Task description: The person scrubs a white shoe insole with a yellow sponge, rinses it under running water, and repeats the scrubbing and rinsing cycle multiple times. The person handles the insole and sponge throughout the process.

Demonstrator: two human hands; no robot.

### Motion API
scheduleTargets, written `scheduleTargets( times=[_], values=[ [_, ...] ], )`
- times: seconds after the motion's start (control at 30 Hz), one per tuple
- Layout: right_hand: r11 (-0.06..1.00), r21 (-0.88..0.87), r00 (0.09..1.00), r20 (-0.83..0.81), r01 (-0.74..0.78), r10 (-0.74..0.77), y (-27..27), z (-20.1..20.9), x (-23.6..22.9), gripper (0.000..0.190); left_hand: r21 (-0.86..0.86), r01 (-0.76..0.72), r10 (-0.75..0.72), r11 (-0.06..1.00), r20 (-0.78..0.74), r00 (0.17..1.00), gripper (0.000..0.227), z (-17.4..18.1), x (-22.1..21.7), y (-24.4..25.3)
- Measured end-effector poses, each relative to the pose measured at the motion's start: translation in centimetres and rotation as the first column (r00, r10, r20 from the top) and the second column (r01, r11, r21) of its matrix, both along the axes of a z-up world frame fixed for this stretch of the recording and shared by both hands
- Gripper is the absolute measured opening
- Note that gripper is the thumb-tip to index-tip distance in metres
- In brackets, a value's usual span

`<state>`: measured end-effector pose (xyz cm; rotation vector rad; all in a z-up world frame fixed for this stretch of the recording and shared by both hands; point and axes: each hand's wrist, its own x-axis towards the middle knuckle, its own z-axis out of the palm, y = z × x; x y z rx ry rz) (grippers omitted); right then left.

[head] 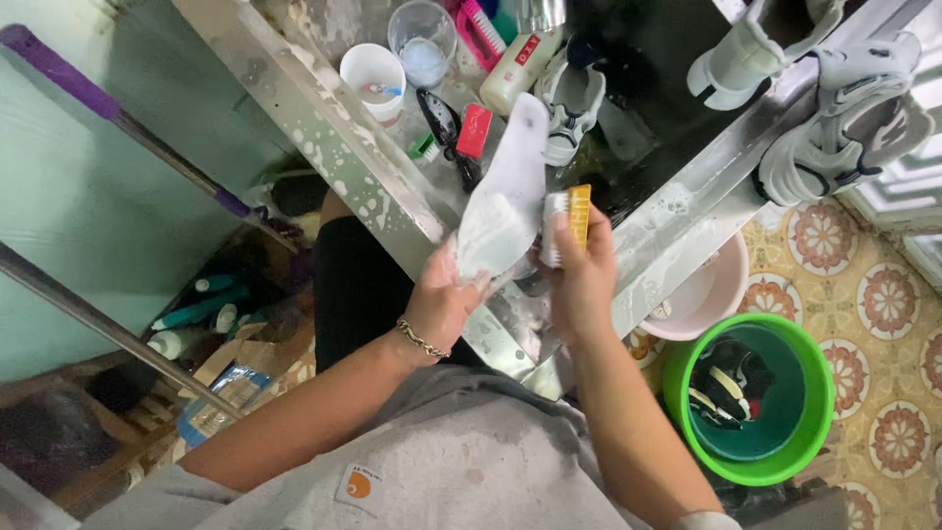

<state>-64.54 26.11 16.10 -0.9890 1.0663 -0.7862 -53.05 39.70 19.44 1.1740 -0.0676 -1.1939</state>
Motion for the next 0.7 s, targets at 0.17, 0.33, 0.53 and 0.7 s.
scheduleTargets(
  times=[0.17,0.33,0.53,0.7],
  values=[
    [0.992,0.100,0.995,0.063,0.075,-0.082,0.9,0.0,0.7,0.078,0.013,0.095,-0.096,0.995,0.198,0.975,0.084,-3.0,-0.5,0.3],
    [0.958,-0.123,0.966,-0.020,-0.259,0.258,-2.8,2.0,-2.6,0.087,-0.116,0.057,-0.026,0.992,0.251,0.968,0.078,-1.4,2.1,-0.2],
    [0.765,-0.296,0.819,-0.144,-0.572,0.556,-7.0,1.2,-5.9,0.089,0.083,-0.112,0.064,0.990,0.444,0.894,0.060,-3.5,8.9,-1.7],
    [0.710,-0.468,0.844,-0.390,-0.526,0.367,-7.8,3.1,-6.1,0.094,0.487,-0.015,-0.208,0.873,0.401,0.892,0.070,-0.6,8.1,2.0]
  ],
)
